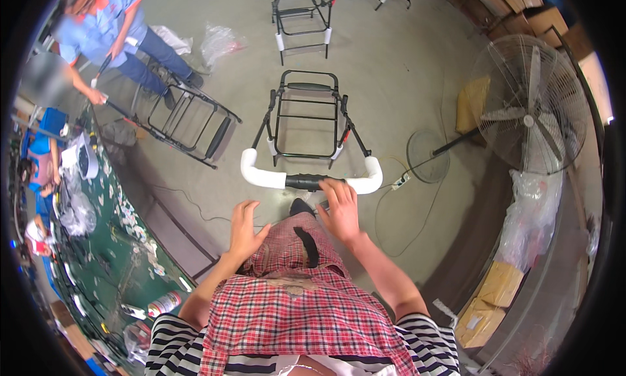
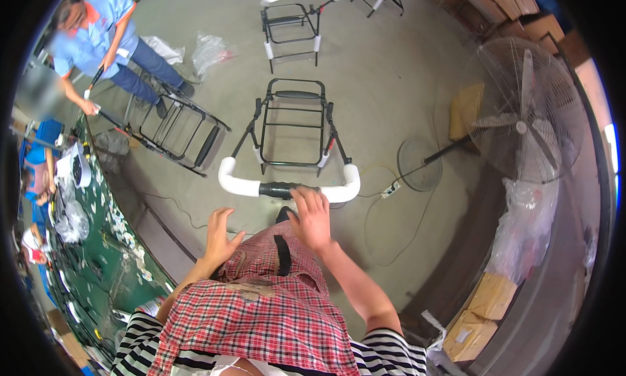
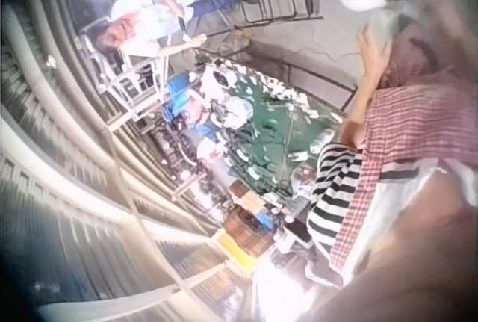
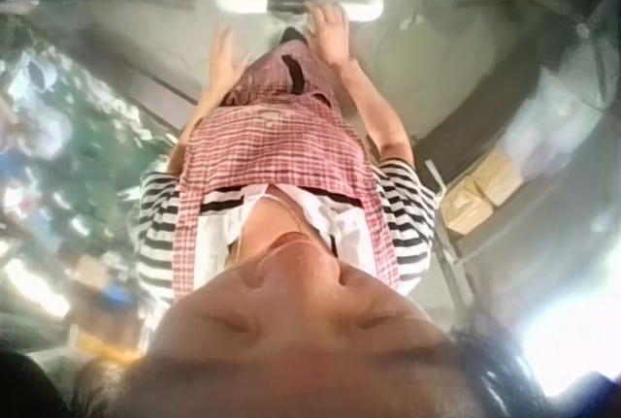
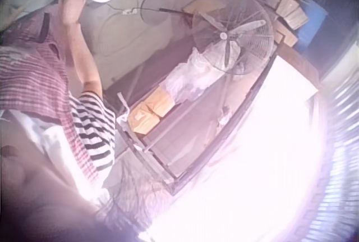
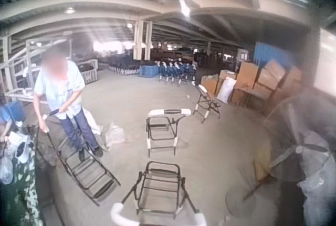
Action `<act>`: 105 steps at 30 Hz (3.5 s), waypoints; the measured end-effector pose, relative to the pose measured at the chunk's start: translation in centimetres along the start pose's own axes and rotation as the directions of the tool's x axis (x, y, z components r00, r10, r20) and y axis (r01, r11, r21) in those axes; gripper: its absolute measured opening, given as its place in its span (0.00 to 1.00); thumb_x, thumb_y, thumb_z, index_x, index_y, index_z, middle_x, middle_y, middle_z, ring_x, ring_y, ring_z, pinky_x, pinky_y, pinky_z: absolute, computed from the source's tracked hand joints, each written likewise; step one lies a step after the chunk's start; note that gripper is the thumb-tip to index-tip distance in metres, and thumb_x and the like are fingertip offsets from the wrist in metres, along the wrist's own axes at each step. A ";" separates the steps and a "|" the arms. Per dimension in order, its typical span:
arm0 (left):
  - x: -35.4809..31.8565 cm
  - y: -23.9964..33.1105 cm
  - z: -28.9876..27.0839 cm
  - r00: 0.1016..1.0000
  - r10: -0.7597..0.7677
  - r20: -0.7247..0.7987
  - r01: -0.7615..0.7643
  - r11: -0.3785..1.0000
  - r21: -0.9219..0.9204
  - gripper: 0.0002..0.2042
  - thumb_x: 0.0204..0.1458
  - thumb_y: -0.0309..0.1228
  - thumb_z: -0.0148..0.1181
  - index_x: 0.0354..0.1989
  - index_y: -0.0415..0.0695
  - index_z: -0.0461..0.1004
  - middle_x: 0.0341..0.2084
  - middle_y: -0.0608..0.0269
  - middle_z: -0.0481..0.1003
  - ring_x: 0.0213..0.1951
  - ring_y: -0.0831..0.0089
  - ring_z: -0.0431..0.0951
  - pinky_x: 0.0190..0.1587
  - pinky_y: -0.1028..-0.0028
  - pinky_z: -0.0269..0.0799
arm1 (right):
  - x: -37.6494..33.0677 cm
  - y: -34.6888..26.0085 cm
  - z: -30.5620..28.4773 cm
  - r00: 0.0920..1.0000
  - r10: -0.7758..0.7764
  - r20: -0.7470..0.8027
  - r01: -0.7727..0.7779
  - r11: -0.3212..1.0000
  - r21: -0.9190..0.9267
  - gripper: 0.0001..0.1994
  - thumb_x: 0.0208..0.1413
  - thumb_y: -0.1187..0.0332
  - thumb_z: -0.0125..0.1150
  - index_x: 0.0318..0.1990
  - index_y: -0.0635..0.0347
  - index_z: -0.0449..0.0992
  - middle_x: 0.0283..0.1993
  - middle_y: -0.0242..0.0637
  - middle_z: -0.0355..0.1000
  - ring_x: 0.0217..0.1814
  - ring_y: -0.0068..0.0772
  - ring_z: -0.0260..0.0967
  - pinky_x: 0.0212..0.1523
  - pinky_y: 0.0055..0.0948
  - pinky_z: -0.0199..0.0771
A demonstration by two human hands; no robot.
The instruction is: The person assembles a metal walker frame by attaching white foam handles to the frame, using a cordless drill to tighten screws and a spray can to apply lubricant or adhesive. The person handles the walker frame, foam handles, drill, and spray can throughout the process.
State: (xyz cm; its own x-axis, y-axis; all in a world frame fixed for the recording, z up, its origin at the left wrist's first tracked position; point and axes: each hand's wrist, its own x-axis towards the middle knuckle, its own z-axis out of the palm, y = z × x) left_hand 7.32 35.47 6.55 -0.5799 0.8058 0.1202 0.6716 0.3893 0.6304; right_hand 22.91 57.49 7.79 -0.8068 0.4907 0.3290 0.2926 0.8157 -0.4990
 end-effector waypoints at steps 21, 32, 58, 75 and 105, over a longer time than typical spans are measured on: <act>-9.7 -2.8 -0.8 0.816 -0.503 -0.286 0.477 0.864 -0.159 0.18 0.45 0.23 0.63 0.47 0.40 0.69 0.48 0.50 0.68 0.49 0.51 0.71 0.50 0.62 0.69 | 6.9 2.8 4.9 0.808 0.015 0.590 0.123 0.973 -0.194 0.26 0.40 0.60 0.69 0.50 0.51 0.72 0.40 0.43 0.77 0.41 0.41 0.77 0.64 0.49 0.58; -9.6 -4.2 -0.1 0.834 -0.470 -0.287 0.435 0.882 -0.179 0.18 0.45 0.22 0.64 0.46 0.40 0.70 0.48 0.52 0.68 0.43 0.56 0.74 0.45 0.64 0.71 | 7.6 2.3 5.9 0.731 0.011 0.682 0.242 0.931 -0.274 0.16 0.36 0.70 0.66 0.36 0.62 0.71 0.30 0.45 0.76 0.34 0.45 0.76 0.47 0.44 0.73; 4.9 -1.7 -0.7 0.962 -0.221 -0.160 0.208 0.973 -0.095 0.31 0.39 0.23 0.69 0.55 0.41 0.66 0.55 0.51 0.65 0.57 0.49 0.65 0.59 0.58 0.63 | 6.6 3.9 5.8 0.833 -0.088 0.547 0.174 0.979 -0.106 0.15 0.41 0.69 0.67 0.38 0.54 0.68 0.29 0.35 0.73 0.32 0.41 0.74 0.55 0.47 0.62; 12.2 -4.6 3.2 0.974 -0.068 0.214 0.035 0.987 0.156 0.16 0.35 0.28 0.64 0.37 0.48 0.76 0.37 0.68 0.75 0.47 0.66 0.74 0.64 0.52 0.55 | 14.0 8.2 8.4 -0.179 -0.144 0.973 -0.636 0.771 -0.003 0.22 0.39 0.53 0.74 0.35 0.60 0.76 0.26 0.40 0.73 0.29 0.41 0.72 0.32 0.37 0.68; 14.4 -6.1 -0.6 0.516 0.094 0.851 -0.507 0.835 0.215 0.14 0.59 0.46 0.54 0.54 0.75 0.67 0.55 0.73 0.54 0.62 0.78 0.51 0.68 0.72 0.49 | 11.4 10.9 11.7 -0.018 -0.446 0.895 -0.907 0.385 0.174 0.27 0.46 0.52 0.72 0.50 0.57 0.73 0.32 0.35 0.76 0.30 0.36 0.76 0.25 0.28 0.74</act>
State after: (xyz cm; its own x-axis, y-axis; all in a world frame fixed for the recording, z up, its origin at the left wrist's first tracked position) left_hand -5.41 44.47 4.86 0.1569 0.8324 -0.5316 0.9537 0.0122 0.3005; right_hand 10.94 68.39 -3.32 -0.5753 -0.6470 -0.5005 0.7549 -0.1843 -0.6294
